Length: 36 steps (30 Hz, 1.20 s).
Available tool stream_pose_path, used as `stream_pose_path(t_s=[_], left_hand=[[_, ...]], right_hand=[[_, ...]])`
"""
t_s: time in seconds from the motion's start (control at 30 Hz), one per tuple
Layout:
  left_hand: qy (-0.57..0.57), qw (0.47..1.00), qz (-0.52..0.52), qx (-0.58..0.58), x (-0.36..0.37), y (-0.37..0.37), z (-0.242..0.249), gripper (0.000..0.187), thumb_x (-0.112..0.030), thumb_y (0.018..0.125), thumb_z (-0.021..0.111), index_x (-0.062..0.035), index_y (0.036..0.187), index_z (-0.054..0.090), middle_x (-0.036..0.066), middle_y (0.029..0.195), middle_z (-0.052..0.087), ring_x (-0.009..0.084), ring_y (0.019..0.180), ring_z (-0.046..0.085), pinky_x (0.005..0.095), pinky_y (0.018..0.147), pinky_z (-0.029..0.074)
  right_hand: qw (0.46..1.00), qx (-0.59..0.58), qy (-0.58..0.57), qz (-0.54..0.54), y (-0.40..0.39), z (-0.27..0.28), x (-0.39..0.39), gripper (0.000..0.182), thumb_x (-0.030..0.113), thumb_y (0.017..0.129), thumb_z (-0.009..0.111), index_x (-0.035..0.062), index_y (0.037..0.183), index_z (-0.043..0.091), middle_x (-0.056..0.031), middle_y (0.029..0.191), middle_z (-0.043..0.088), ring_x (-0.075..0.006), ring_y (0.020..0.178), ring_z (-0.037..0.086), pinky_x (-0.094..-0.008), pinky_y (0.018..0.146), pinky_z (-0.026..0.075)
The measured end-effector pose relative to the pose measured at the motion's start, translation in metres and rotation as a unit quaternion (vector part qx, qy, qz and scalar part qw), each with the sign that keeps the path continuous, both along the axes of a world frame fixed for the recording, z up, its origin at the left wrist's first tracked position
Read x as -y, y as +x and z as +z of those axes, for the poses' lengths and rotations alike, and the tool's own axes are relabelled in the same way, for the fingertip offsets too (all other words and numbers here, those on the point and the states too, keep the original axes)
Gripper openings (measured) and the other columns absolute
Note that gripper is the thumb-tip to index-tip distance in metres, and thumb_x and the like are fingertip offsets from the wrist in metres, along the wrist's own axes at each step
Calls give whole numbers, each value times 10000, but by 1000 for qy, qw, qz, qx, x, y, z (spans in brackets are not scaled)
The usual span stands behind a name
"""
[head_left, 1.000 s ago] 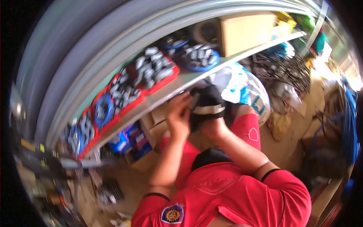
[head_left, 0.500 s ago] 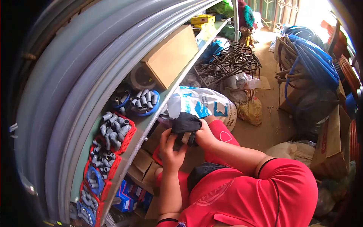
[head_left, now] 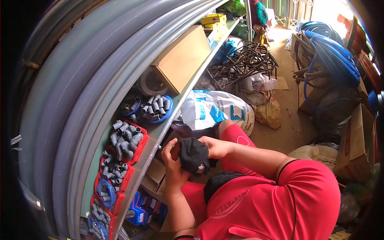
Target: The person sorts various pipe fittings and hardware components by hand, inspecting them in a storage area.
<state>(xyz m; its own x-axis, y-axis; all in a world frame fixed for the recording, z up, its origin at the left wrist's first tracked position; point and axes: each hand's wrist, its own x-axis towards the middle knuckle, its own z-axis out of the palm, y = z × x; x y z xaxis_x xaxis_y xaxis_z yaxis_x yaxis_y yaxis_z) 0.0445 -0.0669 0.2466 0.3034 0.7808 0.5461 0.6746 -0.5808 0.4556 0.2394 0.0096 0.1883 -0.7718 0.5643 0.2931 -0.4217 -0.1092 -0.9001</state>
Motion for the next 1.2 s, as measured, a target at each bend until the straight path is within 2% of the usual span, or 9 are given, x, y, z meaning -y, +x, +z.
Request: stream_pose_path(t_s=[0.2,0.23,0.37,0.63,0.77,0.87,1.0,1.1,1.2], left_hand=[[43,997,51,23,6,4,-6,408,-381,860,720,-87,1140,684,190,1366,494,408,1234,469,496,1020,401],[9,990,43,136,10,10,-11,389,-365,871,721,-86,1138,682,190,1342,512,412,1198,496,498,1006,408],[80,994,63,48,17,13,-15,332,-228,856,729,-45,1127,667,213,1314,531,407,1175,529,484,993,427],[73,989,93,92,24,31,-56,215,-51,731,815,-54,812,616,231,1306,546,416,1188,549,480,974,454],[80,983,81,141,24,15,-38,200,-57,709,803,-61,883,705,199,1301,556,375,1250,507,468,1024,416],[72,993,82,45,17,1,-22,286,-184,718,809,-66,962,717,170,1290,565,371,1219,496,472,1003,421],[73,978,117,154,15,14,-30,321,-197,750,780,-61,1033,712,150,1230,589,352,1139,555,453,959,448],[73,959,122,245,19,36,-34,270,-172,763,794,-64,1001,724,145,1183,593,351,1098,571,447,942,461],[121,977,121,129,23,42,-46,190,-131,778,800,-80,950,739,139,1151,588,348,1084,567,442,931,470]], right_hand=[[986,-58,-81,-135,-26,9,24,194,46,882,646,-1,1061,703,0,1013,695,-79,937,602,-269,856,499],[986,-56,-81,-137,-26,15,26,196,37,875,644,-2,1058,701,-5,1014,695,-81,933,604,-269,851,502],[978,-49,-91,-182,-34,21,31,206,46,859,631,-7,1050,687,-19,996,693,-92,911,614,-272,818,514],[869,-58,-479,-113,-42,-4,7,187,349,913,604,173,943,658,-11,882,658,-182,787,638,-369,672,520],[949,-50,-287,124,-13,-28,-2,288,96,913,658,34,1194,645,-36,1100,693,-133,967,657,-316,846,560],[987,-43,-113,103,-16,1,4,295,24,864,708,1,1154,659,-16,1066,701,-94,945,635,-290,850,542],[995,-50,-35,-77,-28,18,14,196,37,868,711,-5,1059,697,10,994,706,-72,912,615,-265,829,517],[977,-72,-122,-159,-30,19,13,126,22,829,701,14,954,707,-10,898,707,-82,828,637,-259,757,526],[929,-114,-313,-164,-30,23,6,180,121,854,654,42,1013,681,-43,899,701,-143,747,662,-294,704,549]])
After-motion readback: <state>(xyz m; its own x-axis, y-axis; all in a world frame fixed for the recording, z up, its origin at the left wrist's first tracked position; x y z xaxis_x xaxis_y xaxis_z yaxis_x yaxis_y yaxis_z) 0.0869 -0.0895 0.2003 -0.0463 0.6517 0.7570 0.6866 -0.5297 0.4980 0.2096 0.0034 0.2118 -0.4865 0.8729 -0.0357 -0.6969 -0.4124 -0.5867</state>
